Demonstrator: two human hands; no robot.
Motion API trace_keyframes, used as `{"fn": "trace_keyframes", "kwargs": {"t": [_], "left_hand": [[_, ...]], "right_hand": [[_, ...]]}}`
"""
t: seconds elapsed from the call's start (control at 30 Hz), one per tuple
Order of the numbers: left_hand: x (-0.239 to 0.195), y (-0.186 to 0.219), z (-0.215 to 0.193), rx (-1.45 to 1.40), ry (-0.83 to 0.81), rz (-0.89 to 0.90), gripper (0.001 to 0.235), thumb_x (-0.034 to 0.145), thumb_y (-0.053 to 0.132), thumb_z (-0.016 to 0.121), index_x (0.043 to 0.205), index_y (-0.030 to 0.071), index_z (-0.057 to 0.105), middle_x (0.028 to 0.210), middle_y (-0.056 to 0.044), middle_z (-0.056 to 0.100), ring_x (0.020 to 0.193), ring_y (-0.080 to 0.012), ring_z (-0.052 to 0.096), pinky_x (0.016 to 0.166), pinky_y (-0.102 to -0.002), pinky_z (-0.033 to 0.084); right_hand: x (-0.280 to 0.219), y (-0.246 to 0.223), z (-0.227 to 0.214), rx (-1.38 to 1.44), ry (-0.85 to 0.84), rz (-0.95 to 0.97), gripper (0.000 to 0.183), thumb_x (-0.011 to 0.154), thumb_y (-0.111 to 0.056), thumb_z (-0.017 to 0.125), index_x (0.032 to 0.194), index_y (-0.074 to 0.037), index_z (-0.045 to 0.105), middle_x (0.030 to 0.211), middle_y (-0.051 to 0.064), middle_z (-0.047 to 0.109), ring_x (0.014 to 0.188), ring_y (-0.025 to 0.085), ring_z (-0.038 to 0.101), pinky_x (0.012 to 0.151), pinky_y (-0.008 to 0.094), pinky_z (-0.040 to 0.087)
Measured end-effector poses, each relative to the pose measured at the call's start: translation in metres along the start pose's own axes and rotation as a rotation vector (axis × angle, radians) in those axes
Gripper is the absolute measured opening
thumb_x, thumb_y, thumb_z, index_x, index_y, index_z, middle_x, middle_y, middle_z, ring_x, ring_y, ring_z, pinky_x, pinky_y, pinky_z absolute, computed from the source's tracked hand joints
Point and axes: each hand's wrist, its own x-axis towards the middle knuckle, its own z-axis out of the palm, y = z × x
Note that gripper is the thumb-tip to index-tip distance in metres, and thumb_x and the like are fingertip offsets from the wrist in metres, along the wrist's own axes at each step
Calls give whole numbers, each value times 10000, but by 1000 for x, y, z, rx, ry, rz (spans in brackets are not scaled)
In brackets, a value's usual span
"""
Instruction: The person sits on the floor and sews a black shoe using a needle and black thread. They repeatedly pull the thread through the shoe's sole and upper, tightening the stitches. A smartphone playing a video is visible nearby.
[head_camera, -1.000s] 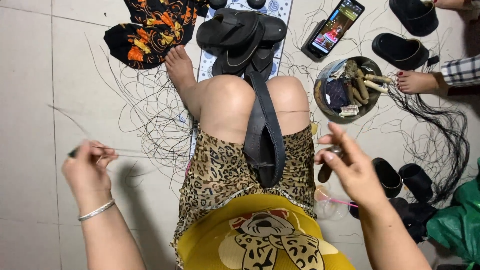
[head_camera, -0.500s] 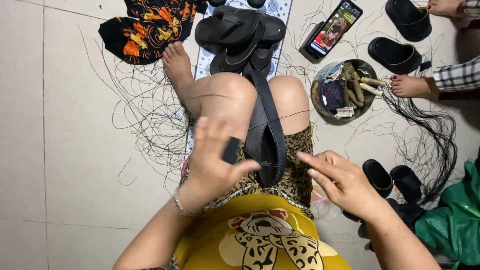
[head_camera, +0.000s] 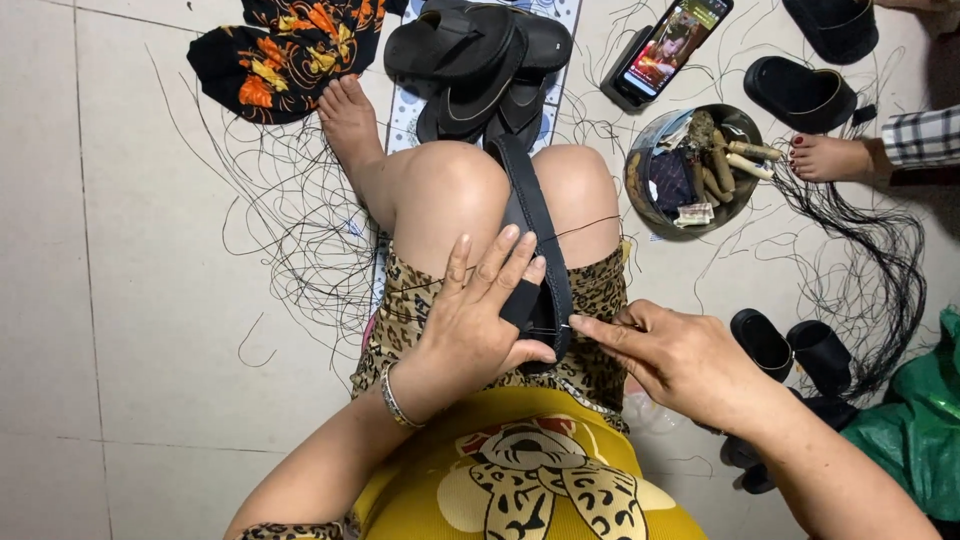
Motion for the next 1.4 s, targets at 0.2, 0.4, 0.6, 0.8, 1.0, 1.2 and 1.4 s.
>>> {"fn": "trace_keyframes", "kwargs": {"t": [0.2,0.4,0.6,0.8,1.0,1.2,1.4], "left_hand": [[-1,3,9,81,42,10,991,822,748,527,1462,-8,497,1582,-242,410,1514,-386,316,1226,-648,31],[4,6,6,113,-73,9,967,899,655,623,1466,-117,494,1603,-289,335,1534,-379,224,1230,-619,16],[-2,3,7,138,-74,42,945,920,645,608,1444,-135,510,1587,-352,292,1525,-440,197,1234,-610,21],[6,23,-41,-148,114,62,404,949,314,718,1121,-47,663,1051,-167,624,1090,-321,535,1078,-566,379],[26,46,-80,-649,-8,-60,94,893,35,669,834,58,601,909,-73,683,870,-222,598,900,-356,468],[26,41,-68,-615,69,-141,101,864,-48,685,958,-42,649,998,-156,713,821,-222,650,727,-288,586],[18,38,-55,-245,23,-11,149,892,70,710,779,27,624,821,-90,666,664,-182,510,625,-312,435]], "right_hand": [[1,-9,-4,-361,-37,-56,405,904,-211,620,1271,-347,724,805,45,683,555,235,716,513,380,593],[20,-22,-7,-502,-170,-49,637,733,-96,646,1362,-151,570,802,95,629,416,178,653,321,323,491],[29,-9,16,-228,-79,8,204,973,-264,621,1040,-104,513,753,94,680,506,317,660,457,452,524],[21,-12,13,-140,44,-93,196,950,-254,649,1062,-116,565,752,58,680,522,255,652,449,399,527],[16,-15,22,-317,183,-116,204,897,-208,644,1057,-95,588,854,74,625,684,267,635,625,392,527],[21,-13,16,-212,209,-164,139,934,-167,654,1015,-77,584,781,65,664,579,250,644,504,360,515],[22,-11,17,-166,232,-158,135,930,-167,661,1014,-81,601,789,56,670,596,245,645,525,354,517]]}}
